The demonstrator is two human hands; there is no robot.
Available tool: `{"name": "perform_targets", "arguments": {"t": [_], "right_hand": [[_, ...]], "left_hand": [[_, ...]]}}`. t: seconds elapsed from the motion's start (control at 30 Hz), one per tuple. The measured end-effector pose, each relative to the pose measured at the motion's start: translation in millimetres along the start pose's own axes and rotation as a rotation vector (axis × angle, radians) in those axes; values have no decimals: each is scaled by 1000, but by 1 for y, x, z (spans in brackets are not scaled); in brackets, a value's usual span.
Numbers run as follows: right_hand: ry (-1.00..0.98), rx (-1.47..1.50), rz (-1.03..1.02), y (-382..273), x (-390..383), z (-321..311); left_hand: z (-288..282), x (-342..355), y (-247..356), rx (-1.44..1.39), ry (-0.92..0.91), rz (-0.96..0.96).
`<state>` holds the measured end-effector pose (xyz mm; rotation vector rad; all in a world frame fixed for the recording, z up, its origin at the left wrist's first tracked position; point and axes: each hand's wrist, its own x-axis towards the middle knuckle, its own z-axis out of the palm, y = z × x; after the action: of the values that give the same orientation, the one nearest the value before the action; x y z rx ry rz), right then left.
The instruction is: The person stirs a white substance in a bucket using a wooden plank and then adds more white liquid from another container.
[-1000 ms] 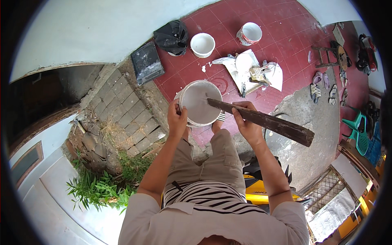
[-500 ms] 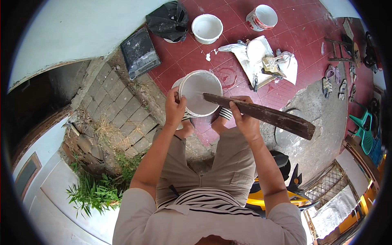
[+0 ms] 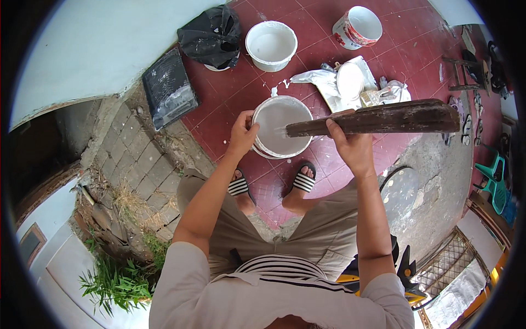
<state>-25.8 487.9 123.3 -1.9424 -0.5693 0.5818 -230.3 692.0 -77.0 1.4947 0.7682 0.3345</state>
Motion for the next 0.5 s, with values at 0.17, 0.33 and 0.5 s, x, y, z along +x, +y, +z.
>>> {"name": "perform_targets", "arguments": {"t": [0.17,0.33,0.5], "right_hand": [[2,-140,-70,41,39,8],[17,-156,-35,68,49,22],[37,-132,-24,82,45,24]], "left_hand": [[32,41,-34,-5,-131,-77],[41,73,-71,31,-216,-5],[41,91,-81,72,-244,-10]]}}
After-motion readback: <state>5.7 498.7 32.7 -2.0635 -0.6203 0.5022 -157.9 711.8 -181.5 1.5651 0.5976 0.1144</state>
